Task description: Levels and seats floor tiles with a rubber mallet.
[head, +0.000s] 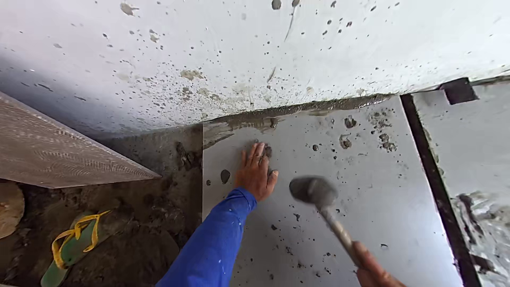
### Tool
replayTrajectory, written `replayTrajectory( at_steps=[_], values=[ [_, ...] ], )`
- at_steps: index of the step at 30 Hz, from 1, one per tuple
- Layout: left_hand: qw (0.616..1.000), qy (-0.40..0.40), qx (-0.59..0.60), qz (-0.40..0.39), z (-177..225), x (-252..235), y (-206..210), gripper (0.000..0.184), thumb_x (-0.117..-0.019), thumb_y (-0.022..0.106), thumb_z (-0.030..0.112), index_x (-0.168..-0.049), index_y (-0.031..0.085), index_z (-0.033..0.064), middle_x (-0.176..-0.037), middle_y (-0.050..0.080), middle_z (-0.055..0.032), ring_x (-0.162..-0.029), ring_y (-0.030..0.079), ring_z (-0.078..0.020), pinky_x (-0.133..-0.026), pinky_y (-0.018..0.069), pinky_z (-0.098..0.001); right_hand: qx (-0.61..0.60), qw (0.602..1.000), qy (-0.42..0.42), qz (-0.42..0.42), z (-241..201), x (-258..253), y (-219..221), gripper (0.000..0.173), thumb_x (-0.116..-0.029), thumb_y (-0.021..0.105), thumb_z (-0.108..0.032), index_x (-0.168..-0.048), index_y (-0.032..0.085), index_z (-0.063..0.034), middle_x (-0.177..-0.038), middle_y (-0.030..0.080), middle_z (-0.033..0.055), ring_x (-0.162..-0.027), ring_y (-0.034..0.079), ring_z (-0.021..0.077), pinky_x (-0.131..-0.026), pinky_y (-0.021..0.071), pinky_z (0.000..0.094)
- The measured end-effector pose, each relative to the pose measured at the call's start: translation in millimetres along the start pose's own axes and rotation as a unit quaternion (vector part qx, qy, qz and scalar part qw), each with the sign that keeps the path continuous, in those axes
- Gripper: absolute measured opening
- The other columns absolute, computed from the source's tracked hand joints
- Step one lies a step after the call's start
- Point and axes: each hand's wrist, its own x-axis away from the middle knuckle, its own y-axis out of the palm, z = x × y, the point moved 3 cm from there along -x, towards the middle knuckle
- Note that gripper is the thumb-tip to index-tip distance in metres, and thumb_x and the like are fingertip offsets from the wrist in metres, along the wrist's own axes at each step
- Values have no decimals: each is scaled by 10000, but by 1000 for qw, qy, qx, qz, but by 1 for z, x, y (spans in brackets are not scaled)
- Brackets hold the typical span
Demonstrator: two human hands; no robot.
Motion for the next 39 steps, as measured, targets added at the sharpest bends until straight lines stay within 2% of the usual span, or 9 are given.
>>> replayTrajectory(
  at_steps=[4,8,11,20,24,27,32,36,39],
  values=[
    [997,-60,-6,39,-3,0,0,559,-1034,343,410,-1286,653,20,-1536,500,-146,-1487,392,-329,-1251,207,-596,22,988,-41,144,-25,-115,12,528,-1090,384,-319,-1572,423,-107,-698,656,32,-508,592,109,-451,534,350],
    [998,-54,-17,31,-1,3,-2,467,-1022,398,441,-1144,703,110,-1311,644,-116,-1260,573,-310,-1077,418,-540,11,992,55,112,-11,-194,51,516,-1058,406,-348,-1546,496,-206,-702,683,63,-529,612,198,-526,534,472],
    [998,-47,-29,21,-1,3,0,492,-1016,368,455,-1132,716,127,-1243,682,-105,-1203,608,-305,-1049,434,-523,-7,988,18,156,-23,-195,55,510,-1060,406,-362,-1538,506,-214,-671,648,-10,-493,576,111,-467,523,369],
    [1000,22,-9,12,4,2,0,399,-969,508,362,-1224,728,147,-1414,636,-69,-1430,489,-288,-1214,289,-603,17,988,-48,145,-71,-204,68,474,-1042,433,-307,-1457,605,-157,-695,692,5,-503,581,91,-478,524,329],
    [994,8,36,-105,4,1,0,572,-1002,493,416,-1489,543,121,-1635,414,20,-1565,251,-179,-1281,80,-553,47,995,77,-44,-86,-231,81,483,-1064,423,-317,-1538,508,-274,-936,761,119,-784,727,297,-741,578,558],
    [986,-5,87,-143,1,-2,-6,622,-1016,475,440,-1546,466,114,-1666,359,17,-1585,175,-155,-1290,-8,-536,56,997,-18,59,-103,-231,83,468,-1029,437,-314,-1462,606,-260,-789,736,46,-609,674,196,-561,569,455],
    [990,-7,56,-133,4,3,5,647,-959,556,466,-1523,500,154,-1669,345,64,-1570,222,-139,-1268,181,-483,103,990,56,-83,-93,-241,92,490,-1059,408,-316,-1537,507,-285,-923,760,149,-823,738,353,-755,579,584],
    [963,-70,146,-215,4,0,-26,490,-1083,421,240,-1547,463,91,-1643,395,37,-1553,268,-108,-1282,150,-353,77,997,-25,21,-94,-226,104,509,-998,435,-298,-1474,593,-212,-868,769,100,-701,736,278,-626,599,518],
    [941,-152,252,-166,-4,4,-15,444,-1091,400,141,-1515,490,40,-1605,458,-3,-1510,372,-142,-1258,223,-343,98,986,82,-111,-96,-240,109,513,-1057,388,-324,-1564,463,-294,-1111,750,171,-962,732,388,-836,570,602]
  ],
)
